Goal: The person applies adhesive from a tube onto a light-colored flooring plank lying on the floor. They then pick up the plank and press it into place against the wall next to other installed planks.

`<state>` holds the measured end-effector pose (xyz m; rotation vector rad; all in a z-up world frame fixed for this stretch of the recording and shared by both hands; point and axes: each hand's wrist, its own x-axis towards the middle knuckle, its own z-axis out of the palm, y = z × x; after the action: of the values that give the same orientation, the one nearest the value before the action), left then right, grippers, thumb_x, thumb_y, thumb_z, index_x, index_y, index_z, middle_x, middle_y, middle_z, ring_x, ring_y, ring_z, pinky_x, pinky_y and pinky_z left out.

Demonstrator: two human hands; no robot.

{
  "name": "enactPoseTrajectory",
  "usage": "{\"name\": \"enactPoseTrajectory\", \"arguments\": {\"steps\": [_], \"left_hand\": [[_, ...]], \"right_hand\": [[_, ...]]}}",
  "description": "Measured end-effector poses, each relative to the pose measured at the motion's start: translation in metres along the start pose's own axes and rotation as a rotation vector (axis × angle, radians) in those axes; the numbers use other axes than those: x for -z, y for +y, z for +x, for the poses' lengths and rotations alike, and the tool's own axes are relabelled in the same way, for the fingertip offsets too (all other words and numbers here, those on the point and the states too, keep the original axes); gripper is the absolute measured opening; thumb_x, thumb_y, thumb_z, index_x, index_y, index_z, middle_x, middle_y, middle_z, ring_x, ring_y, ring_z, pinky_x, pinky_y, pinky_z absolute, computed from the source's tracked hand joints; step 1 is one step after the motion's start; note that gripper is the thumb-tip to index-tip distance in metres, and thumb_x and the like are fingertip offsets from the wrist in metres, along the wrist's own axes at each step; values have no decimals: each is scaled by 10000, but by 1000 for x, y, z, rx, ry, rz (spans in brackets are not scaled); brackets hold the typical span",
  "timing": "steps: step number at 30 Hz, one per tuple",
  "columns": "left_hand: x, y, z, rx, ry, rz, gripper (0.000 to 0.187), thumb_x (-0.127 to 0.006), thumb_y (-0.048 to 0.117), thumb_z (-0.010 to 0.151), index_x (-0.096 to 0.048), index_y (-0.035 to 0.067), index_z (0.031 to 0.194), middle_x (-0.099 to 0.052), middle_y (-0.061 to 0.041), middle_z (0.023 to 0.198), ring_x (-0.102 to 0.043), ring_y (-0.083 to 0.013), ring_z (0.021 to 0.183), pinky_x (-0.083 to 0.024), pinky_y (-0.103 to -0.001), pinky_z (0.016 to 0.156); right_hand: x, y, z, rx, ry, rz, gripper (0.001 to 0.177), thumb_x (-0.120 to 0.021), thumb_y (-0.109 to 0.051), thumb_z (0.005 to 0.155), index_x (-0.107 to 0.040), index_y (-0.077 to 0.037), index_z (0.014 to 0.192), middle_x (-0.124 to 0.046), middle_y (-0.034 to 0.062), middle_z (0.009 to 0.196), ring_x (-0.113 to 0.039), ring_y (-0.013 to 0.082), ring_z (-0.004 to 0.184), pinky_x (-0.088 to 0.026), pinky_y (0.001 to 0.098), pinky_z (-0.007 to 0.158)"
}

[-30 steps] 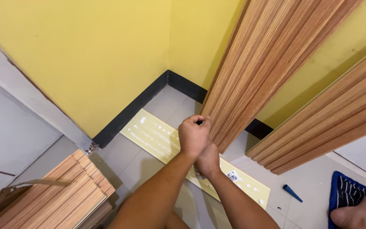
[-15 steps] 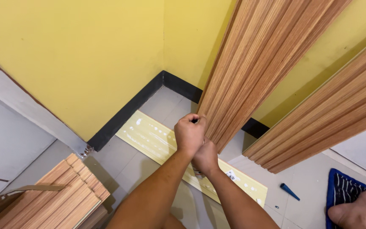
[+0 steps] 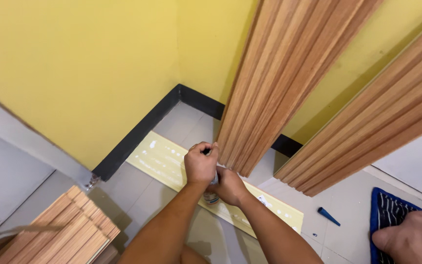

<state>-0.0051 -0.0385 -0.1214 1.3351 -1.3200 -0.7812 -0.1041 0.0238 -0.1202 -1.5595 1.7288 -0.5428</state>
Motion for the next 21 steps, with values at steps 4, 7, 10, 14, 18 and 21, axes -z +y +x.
{"name": "enactPoseTrajectory", "arguments": {"steps": [4,7,10,14,18,21], "left_hand": [[0,-4,7,-45,-1,-19,235,-786,246,813,-758,13,814,-738,-157,819,-719,-285,733,-566,-370,714],[4,-8,11,-53,-12,-40,216,-787,219,824,-756,5,831,-738,-155,839,-716,-268,746,-561,-360,718],[7,-7,15,-35,-7,-50,203,-798,196,819,-740,2,821,-737,-140,812,-709,-237,714,-561,-339,700],[16,-7,14,-127,-13,-80,182,-800,168,833,-725,5,806,-714,-118,798,-688,-214,703,-559,-325,691],[25,-2,16,-173,-10,-40,185,-808,164,830,-722,6,789,-701,-108,784,-674,-211,691,-549,-328,678],[30,0,19,-196,-31,-64,179,-805,160,835,-719,9,793,-707,-96,787,-680,-199,693,-551,-320,681]], "right_hand": [[-3,-3,9,-52,51,-47,423,-803,-274,750,-706,-34,1085,-749,199,1027,-719,345,979,-540,410,869],[-8,-4,14,-28,75,-13,426,-815,-262,734,-702,-31,1074,-744,203,1000,-725,342,955,-549,415,852],[-11,-8,17,-7,91,19,400,-779,-215,726,-706,-39,1078,-757,209,939,-748,345,903,-565,426,819],[-16,-14,20,36,143,14,405,-774,-170,727,-701,-60,1110,-739,223,940,-716,391,896,-556,442,811],[-19,-20,24,67,164,15,403,-788,-163,716,-697,-49,1092,-731,229,948,-707,402,898,-552,448,814],[-22,-21,27,48,159,17,392,-821,-193,702,-698,-34,1039,-738,223,935,-712,394,895,-554,441,821]]}}
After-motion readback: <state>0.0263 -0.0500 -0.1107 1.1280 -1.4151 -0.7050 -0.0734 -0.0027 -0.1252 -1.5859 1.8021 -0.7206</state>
